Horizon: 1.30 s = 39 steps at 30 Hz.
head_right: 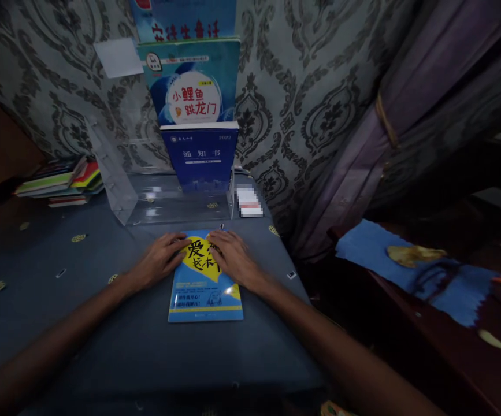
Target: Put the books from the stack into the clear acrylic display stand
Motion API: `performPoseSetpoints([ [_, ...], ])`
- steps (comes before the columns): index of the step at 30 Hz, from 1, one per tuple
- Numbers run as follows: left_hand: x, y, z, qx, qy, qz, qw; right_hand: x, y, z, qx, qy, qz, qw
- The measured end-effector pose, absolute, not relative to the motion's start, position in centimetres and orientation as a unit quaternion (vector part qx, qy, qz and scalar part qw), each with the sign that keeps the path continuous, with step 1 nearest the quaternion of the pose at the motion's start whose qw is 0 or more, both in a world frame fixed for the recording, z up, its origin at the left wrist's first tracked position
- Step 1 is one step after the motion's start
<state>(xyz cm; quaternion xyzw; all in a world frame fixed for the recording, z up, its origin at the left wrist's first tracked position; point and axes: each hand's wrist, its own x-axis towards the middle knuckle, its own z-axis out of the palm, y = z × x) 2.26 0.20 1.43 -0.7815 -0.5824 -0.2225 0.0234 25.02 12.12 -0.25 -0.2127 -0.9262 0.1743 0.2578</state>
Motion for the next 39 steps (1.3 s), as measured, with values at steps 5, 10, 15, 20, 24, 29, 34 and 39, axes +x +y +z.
performPoseSetpoints([
  [5, 2.2, 1.6, 0.3, -0.729, -0.649, -0.215, 0.039, 25.3, 12.4, -0.3, -0.276, -0.914, 0.148, 0.259],
  [10, 2.8, 1.6, -0.4, -0.708, -0.662, -0.241, 0.057, 25.5, 12.0, -0.5, -0.302, -0.909, 0.133, 0.255],
  [15, 2.8, 1.4, -0.3, -0.703, -0.664, -0.254, 0.019, 25.5, 11.9, -0.5, -0.311, -0.908, 0.138, 0.243],
  [20, 2.7, 1.3, -0.2, -0.697, -0.668, -0.262, -0.009, 25.7, 11.8, -0.6, -0.321, -0.906, 0.142, 0.236],
  [24, 2.6, 1.2, -0.2, -0.695, -0.669, -0.265, -0.016, 26.3, 11.2, -0.7, -0.339, -0.909, 0.132, 0.205],
  [29, 2.9, 1.1, -0.2, -0.687, -0.672, -0.274, -0.025, 27.3, 9.8, -1.1, -0.340, -0.917, 0.101, 0.184],
  [34, 3.5, 0.7, -0.4, -0.677, -0.671, -0.300, -0.041, 28.5, 8.0, -1.5, -0.326, -0.924, 0.087, 0.182],
  [39, 3.8, 0.4, -0.1, -0.658, -0.668, -0.335, -0.092, 28.9, 7.1, -1.5, -0.325, -0.924, 0.082, 0.183],
])
